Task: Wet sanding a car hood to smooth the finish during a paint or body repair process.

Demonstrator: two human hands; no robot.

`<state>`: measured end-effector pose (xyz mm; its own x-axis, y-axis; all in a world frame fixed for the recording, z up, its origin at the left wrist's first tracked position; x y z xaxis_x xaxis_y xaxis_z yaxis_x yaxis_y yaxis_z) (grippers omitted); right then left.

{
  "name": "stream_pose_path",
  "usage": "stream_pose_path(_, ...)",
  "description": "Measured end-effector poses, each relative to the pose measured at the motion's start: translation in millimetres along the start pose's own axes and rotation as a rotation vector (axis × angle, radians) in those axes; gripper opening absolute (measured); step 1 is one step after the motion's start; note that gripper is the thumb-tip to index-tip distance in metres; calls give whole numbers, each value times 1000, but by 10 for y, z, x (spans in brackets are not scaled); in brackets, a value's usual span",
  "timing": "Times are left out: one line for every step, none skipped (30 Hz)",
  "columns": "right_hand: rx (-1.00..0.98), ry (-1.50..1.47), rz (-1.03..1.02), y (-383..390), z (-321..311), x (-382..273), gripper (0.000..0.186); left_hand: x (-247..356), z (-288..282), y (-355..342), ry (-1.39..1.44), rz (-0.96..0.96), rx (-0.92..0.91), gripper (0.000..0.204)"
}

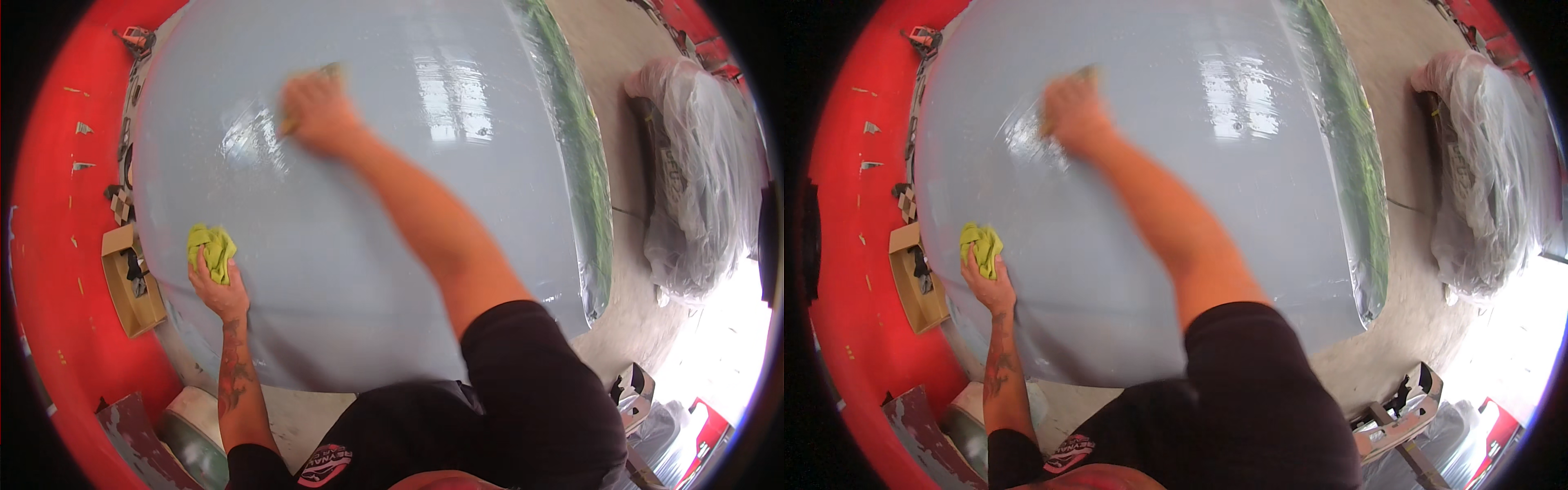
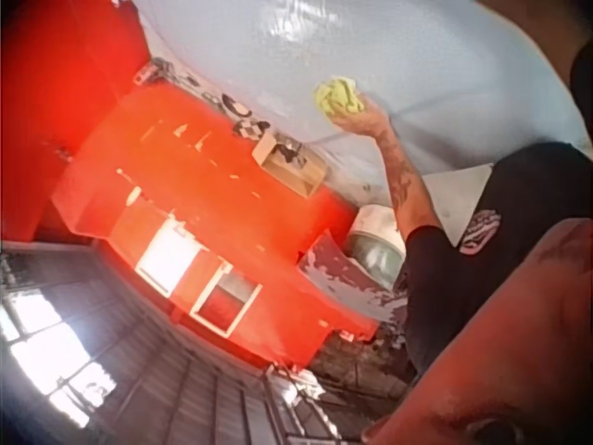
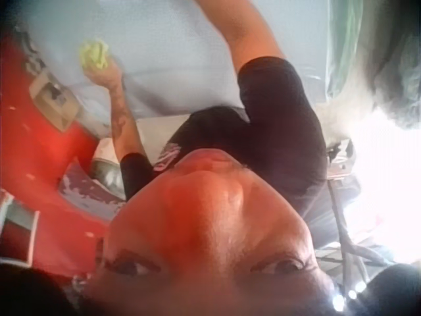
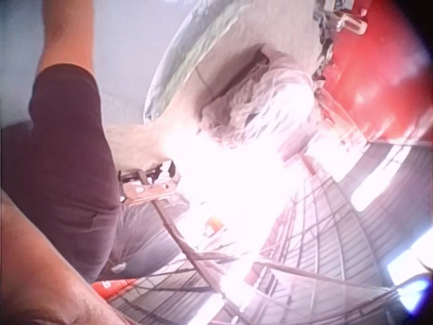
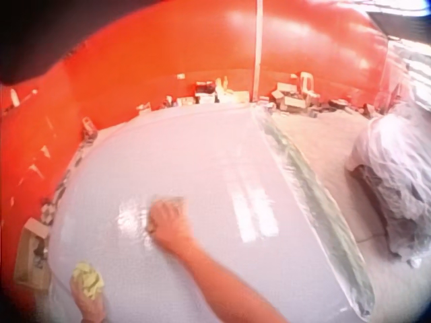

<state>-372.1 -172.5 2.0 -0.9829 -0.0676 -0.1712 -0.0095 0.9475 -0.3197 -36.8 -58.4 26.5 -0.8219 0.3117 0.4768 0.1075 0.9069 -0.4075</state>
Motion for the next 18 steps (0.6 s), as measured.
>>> stream_pose_path(71,145,46,4,37,742,66,45,49,-7,7,-1,-1,61)
stream_pose_path(140,172,103,63,-119,1324,61,-18,-63,16,-21,-15,8,61)
stream_pose_path(180,199,226,185,-303,1981,55,-27,-100,20,-29,-20,14,61)
stream_pose_path(21,301,242,271,-490,2406,54,-50,-146,43,-38,-22,14,61)
stream_pose_path(-120,159,474,357,-698,2851,57,-46,-168,33,-41,-20,17,60)
stream_pose_path(-109,171,470,327,-680,3016,57,9,-105,-8,-29,-19,28,60)
stream_pose_path(138,452,523,355,-754,3196,58,60,-20,-19,-8,-2,17,60)
stream_pose_path(387,718,562,396,-827,3186,59,72,14,-9,0,11,5,60)
stream_pose_path(-43,313,607,15,-567,2655,61,-53,-134,54,-53,-9,10,60)
stream_pose_path(-77,279,418,-297,-397,2224,63,-31,-119,39,-27,-6,4,60)
stream_pose_path(107,366,304,-508,-139,1846,61,30,-36,8,13,3,-8,60)
stream_pose_path(116,159,280,-660,-13,972,58,-63,-123,61,-22,-14,-7,60)
stream_pose_path(-22,248,135,-794,64,233,59,-57,-139,57,-23,4,-8,60)
stream_pose_path(25,293,103,-843,198,-5,61,94,89,-17,31,47,-25,60)
stream_pose_path(-231,100,69,-931,242,-526,60,86,45,-5,13,45,-30,60)
stream_pose_path(-128,-14,-83,-827,236,-865,58,110,70,-26,14,35,-43,59)
stream_pose_path(-26,-138,-245,-710,105,-1140,57,60,12,-14,3,15,-53,59)
stream_pose_path(-28,-142,-238,-738,88,-1036,57,23,-36,-3,1,18,-60,59)
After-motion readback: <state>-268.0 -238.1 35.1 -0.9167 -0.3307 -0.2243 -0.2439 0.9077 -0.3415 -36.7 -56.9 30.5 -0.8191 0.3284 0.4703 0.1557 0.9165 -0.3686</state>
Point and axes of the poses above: each hand's wrist, its own y-axis away from the middle knuckle, its own z-axis out of the palm, x = y × z, the point moved 8 cm from there along -y, towards the middle knuckle, and after that the axes turned 10 degrees about y, right-handed, at the moved point
